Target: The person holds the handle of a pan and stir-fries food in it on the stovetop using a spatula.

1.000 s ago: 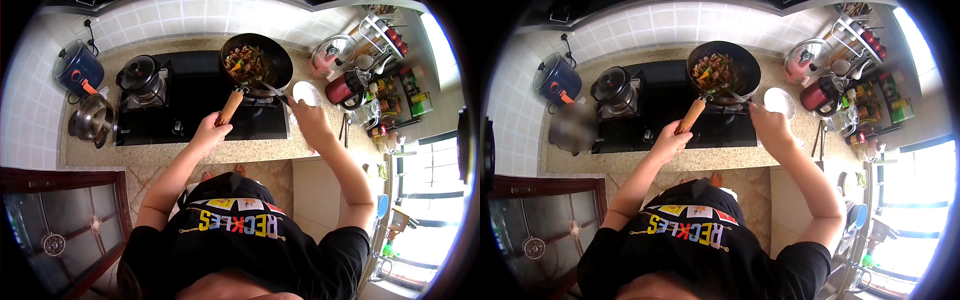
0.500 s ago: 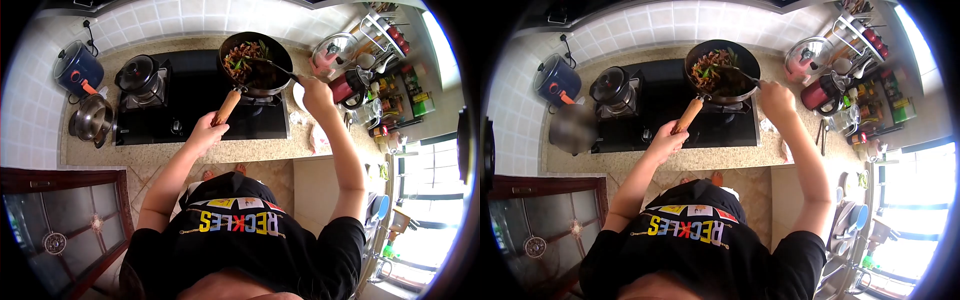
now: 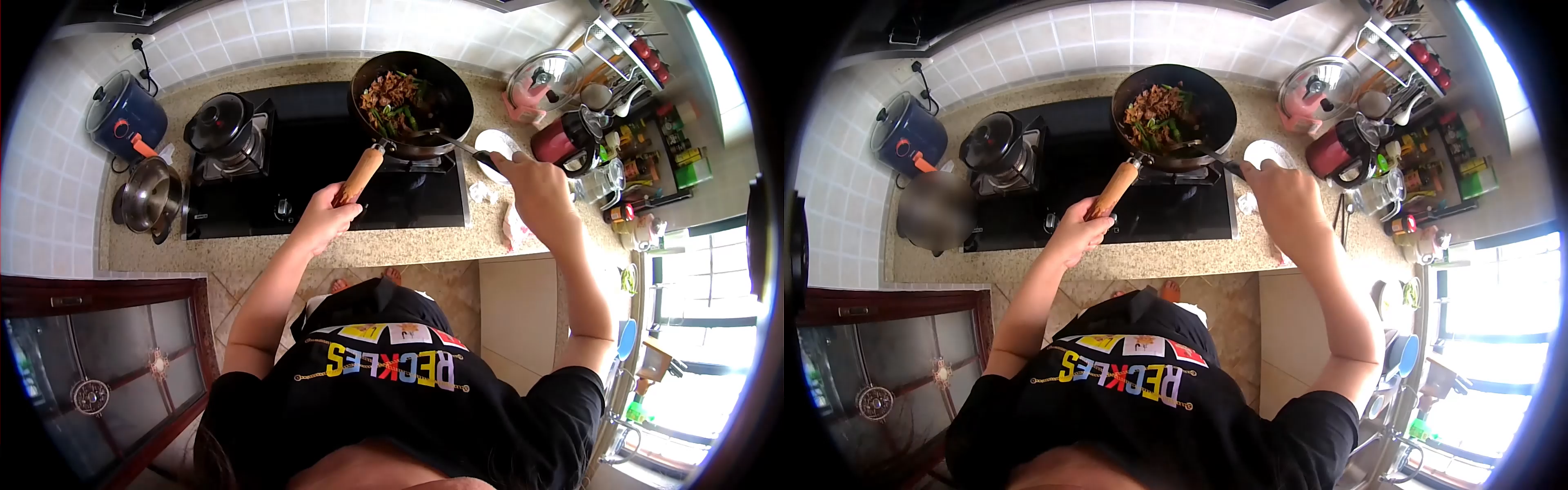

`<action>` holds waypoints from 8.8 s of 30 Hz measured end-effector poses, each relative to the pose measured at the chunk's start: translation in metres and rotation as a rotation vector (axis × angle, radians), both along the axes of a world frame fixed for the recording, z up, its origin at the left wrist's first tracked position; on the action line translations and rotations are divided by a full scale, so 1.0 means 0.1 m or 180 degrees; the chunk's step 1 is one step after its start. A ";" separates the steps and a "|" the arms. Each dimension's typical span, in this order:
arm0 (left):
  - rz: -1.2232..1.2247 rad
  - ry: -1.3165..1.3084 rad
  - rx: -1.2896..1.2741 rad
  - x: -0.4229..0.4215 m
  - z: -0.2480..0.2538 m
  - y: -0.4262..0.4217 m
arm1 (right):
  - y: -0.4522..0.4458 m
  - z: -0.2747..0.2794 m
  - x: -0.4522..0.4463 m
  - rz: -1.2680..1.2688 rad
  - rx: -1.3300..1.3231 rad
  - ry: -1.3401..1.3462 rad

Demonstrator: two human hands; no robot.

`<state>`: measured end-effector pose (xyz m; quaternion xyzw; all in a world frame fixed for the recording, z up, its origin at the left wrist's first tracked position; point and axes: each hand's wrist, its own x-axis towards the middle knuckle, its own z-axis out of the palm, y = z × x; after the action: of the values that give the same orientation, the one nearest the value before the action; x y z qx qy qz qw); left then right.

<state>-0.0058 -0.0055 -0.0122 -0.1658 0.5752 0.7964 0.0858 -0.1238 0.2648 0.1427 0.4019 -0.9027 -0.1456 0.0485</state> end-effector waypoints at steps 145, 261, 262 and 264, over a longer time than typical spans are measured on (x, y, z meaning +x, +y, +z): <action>0.0217 0.0122 -0.0751 0.08 0.01 -0.20 | -0.23 -0.52 -0.74 -0.0515 -0.0980 -0.0060; -0.0069 -0.0368 0.0503 0.17 -0.06 0.36 | 0.25 0.42 -0.29 0.0730 -0.0481 0.0134; -0.0092 -0.0324 0.0464 0.16 -0.04 0.36 | 0.27 0.35 -0.33 0.0558 -0.0290 -0.0026; -0.0126 -0.0281 0.0420 0.17 -0.05 0.36 | 0.11 0.06 -0.35 0.0421 -0.0072 -0.0095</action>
<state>0.0107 0.0301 -0.0172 -0.1833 0.5202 0.8227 0.1374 -0.1587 0.2757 0.1486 0.4623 -0.8764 -0.1258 0.0491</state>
